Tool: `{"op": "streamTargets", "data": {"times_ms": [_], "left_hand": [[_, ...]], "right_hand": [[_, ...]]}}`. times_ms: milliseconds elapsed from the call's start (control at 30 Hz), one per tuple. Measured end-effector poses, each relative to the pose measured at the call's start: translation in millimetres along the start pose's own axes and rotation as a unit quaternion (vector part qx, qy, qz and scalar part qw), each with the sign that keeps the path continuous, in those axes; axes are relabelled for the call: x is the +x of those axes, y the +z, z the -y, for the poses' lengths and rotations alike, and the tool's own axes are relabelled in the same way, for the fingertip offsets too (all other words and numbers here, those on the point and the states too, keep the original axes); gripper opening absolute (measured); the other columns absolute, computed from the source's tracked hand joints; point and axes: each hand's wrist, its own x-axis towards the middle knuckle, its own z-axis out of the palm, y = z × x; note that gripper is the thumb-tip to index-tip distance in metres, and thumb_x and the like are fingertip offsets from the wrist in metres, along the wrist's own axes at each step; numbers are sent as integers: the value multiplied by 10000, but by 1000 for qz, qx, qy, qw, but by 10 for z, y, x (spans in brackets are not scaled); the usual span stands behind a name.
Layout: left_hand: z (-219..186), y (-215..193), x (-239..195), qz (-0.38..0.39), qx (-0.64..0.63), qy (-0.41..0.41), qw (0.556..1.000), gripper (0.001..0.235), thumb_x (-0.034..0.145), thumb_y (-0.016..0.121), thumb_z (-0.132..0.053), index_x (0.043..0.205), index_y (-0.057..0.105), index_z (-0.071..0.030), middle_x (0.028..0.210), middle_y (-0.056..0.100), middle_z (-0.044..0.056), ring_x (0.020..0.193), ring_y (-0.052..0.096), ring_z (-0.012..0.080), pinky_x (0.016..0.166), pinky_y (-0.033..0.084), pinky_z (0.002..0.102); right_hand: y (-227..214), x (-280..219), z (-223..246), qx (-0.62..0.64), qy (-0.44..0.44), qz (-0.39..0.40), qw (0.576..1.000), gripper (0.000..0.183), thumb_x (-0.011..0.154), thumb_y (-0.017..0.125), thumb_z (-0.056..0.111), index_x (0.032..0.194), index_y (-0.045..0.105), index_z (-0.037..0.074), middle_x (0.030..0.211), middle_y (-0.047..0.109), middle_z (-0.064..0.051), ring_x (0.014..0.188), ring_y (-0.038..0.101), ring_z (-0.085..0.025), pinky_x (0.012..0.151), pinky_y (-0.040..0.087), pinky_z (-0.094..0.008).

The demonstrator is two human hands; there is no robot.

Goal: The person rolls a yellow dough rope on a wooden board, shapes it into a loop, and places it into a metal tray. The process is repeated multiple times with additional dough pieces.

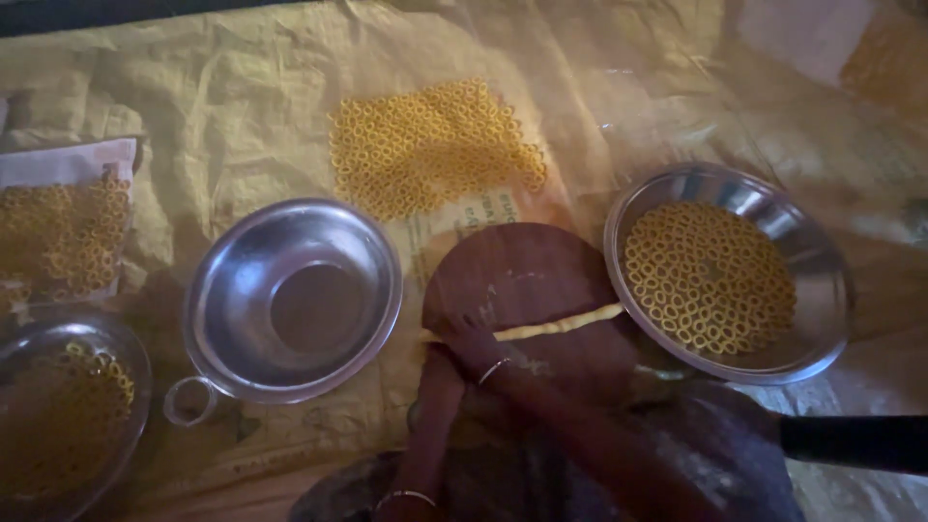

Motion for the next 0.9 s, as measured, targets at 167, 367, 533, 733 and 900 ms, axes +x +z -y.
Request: {"op": "streamTargets", "data": {"times_ms": [167, 367, 533, 733, 900], "left_hand": [[126, 208, 106, 43, -68, -54, 995, 803, 838, 708, -318, 1465, 366, 50, 1327, 602, 294, 1187, 632, 431, 1024, 529, 478], [131, 200, 29, 36, -31, -40, 998, 802, 815, 755, -360, 1410, 412, 54, 1330, 591, 298, 1209, 614, 437, 1046, 504, 481], [82, 180, -58, 63, 5, -33, 997, 804, 796, 795, -394, 1364, 451, 59, 1334, 582, 302, 1226, 599, 442, 1065, 484, 484], [189, 150, -22, 80, 59, -10, 995, 810, 772, 842, -436, 1310, 497, 63, 1337, 572, 307, 1248, 582, 448, 1087, 459, 488], [10, -23, -70, 28, 161, 82, 983, 907, 738, 882, -494, 1285, 470, 100, 1369, 516, 346, 1288, 539, 476, 1124, 415, 499]], "right_hand": [[-609, -88, -28, 430, 206, -49, 878, 424, 917, 615, 154, 1339, 576, 168, 1185, 642, -166, 1049, 669, -342, 871, 543, -445], [-1912, -179, -156, 647, 215, -195, 705, 546, 915, 622, 34, 1408, 474, 216, 1154, 594, -135, 1082, 696, -299, 877, 580, -422], [-1770, -252, -254, 678, 258, -169, 667, 426, 956, 617, 44, 1351, 508, 164, 1195, 633, -179, 1141, 724, -287, 902, 582, -401], [-917, -674, -1187, 525, 344, -195, 754, 260, 1019, 625, 164, 1149, 674, -55, 1142, 785, -115, 1044, 747, -185, 868, 620, -309], [-452, -1046, -1740, 413, 367, -161, 818, 185, 925, 716, 104, 1061, 758, -14, 908, 773, -116, 746, 718, -159, 688, 588, -296]]}}
